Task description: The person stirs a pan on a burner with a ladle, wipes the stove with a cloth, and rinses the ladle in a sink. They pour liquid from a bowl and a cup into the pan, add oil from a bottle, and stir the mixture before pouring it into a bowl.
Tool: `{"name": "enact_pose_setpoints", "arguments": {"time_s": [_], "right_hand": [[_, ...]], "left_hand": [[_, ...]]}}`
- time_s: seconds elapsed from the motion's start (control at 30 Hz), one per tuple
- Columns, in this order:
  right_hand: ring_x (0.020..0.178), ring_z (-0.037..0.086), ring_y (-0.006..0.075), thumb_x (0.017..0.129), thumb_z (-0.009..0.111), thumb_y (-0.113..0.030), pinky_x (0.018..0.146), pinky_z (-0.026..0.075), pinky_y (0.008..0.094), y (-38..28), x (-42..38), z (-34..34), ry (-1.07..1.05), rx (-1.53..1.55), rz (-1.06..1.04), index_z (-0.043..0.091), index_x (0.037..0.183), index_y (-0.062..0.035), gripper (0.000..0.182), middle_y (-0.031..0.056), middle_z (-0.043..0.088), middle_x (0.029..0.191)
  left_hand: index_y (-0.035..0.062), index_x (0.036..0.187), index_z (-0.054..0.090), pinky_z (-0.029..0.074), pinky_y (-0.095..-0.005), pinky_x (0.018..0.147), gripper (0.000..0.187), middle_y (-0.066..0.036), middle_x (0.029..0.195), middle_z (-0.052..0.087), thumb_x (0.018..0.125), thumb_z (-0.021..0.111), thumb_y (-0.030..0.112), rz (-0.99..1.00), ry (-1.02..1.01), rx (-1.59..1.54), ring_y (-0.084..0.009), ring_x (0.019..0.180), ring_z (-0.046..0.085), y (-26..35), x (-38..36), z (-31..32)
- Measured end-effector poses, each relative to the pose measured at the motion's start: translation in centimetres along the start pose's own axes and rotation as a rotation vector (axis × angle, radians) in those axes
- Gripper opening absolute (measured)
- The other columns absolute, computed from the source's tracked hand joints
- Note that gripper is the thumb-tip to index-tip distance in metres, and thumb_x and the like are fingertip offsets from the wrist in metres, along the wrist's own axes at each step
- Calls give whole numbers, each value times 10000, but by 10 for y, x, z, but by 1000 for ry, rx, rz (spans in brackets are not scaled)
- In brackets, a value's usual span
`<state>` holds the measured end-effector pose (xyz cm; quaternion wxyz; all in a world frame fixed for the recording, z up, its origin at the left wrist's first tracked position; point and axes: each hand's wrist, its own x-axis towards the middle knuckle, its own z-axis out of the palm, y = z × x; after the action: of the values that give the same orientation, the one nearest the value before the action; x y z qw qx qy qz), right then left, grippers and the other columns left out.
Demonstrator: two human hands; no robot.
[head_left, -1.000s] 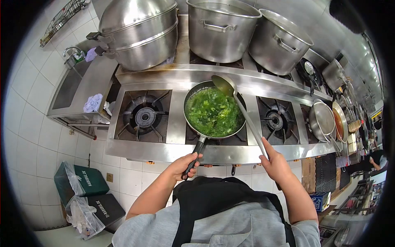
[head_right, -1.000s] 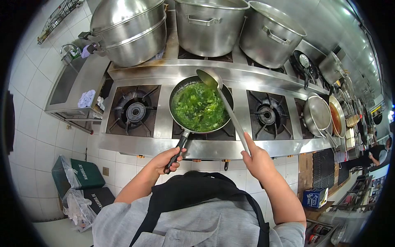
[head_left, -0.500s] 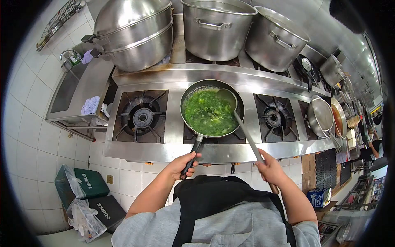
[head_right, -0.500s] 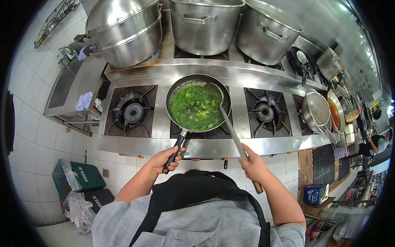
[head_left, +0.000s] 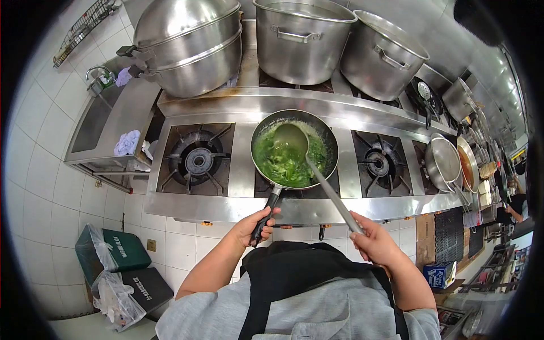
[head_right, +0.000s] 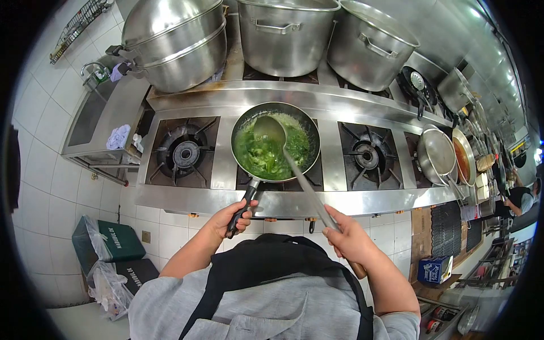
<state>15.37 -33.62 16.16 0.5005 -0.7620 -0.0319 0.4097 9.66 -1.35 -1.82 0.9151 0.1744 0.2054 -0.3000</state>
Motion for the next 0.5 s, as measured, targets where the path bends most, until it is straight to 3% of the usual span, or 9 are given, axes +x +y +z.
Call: {"name": "enact_pose_setpoints", "arguments": {"time_s": [0.07,0.13,0.17,0.3,0.5], "right_hand": [[438,479,130,918,536,-145,435,429,282,-2,2,-1,84,-169,-43,310,1455,-90,585,51,534,629],[494,552,236,889,570,-152,522,469,363,5,11,-5,307,-599,-244,333,1447,-115,607,148,576,639],[582,594,348,869,589,-166,599,473,439,6,16,-7,361,-629,-318,340,1439,-117,624,224,594,677],[691,617,398,864,592,-181,639,478,483,27,43,-25,477,-853,-482,337,1428,-125,621,233,621,747],[701,615,415,868,586,-181,648,484,484,49,66,-35,516,-982,-378,309,1444,-136,641,233,624,755]], "left_hand": [[110,1268,473,373,-186,460,370,10,751,447,980,488,343,5,-29,-21,-70,561,420,-1,3,-2],[112,1270,471,380,-187,468,370,8,751,446,980,490,340,6,-58,-38,-71,571,424,0,4,-2],[113,1269,471,381,-188,469,371,7,752,446,979,491,342,3,-75,-58,-73,573,424,1,5,-1],[118,1268,474,387,-194,475,375,2,758,447,979,487,357,-23,-126,-87,-80,580,426,3,7,-6],[124,1266,481,385,-195,475,393,-2,763,449,973,488,386,-21,-68,-64,-88,593,427,2,6,2]]}}
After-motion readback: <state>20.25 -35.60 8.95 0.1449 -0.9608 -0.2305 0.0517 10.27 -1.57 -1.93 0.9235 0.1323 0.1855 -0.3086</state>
